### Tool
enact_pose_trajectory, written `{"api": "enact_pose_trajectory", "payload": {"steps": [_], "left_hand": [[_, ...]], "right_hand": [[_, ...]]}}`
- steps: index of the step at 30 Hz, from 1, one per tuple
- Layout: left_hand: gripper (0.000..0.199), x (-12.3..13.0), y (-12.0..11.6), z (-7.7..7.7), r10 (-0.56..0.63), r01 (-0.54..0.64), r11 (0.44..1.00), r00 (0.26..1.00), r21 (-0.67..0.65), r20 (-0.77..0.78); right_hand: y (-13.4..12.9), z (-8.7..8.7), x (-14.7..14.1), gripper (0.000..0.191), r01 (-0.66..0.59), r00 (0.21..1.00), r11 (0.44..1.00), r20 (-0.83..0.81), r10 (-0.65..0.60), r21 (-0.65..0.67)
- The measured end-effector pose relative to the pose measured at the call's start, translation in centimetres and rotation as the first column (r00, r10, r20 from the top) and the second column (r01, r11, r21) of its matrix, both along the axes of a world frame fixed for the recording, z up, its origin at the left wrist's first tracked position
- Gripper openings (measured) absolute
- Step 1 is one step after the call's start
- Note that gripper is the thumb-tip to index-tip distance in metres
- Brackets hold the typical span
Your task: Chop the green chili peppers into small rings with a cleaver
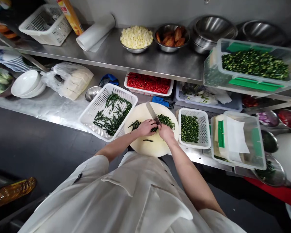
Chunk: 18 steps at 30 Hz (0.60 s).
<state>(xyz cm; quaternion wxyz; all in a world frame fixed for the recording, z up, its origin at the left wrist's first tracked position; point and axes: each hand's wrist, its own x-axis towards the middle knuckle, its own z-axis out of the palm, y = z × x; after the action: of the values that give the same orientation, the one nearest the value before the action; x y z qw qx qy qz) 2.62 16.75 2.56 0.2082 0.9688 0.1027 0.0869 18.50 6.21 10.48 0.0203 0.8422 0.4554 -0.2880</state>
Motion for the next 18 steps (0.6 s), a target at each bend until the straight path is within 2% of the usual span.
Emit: {"api": "enact_pose_trajectory", "payload": {"steps": [9,18], "left_hand": [[0.036,-1.3,0.5,0.4,-0.021,0.021,0.999,1.000,-0.034,-0.012],[0.032,-1.9,0.2,0.3,0.011,-0.010,1.000,1.000,-0.028,0.013]], "right_hand": [[0.0,0.5,-1.0,0.043,-0.006,1.000,1.000,0.018,0.006,-0.003],[-0.6,0.4,-1.5,0.044,-0.016,1.000,1.000,0.022,0.017,-0.023]]}}
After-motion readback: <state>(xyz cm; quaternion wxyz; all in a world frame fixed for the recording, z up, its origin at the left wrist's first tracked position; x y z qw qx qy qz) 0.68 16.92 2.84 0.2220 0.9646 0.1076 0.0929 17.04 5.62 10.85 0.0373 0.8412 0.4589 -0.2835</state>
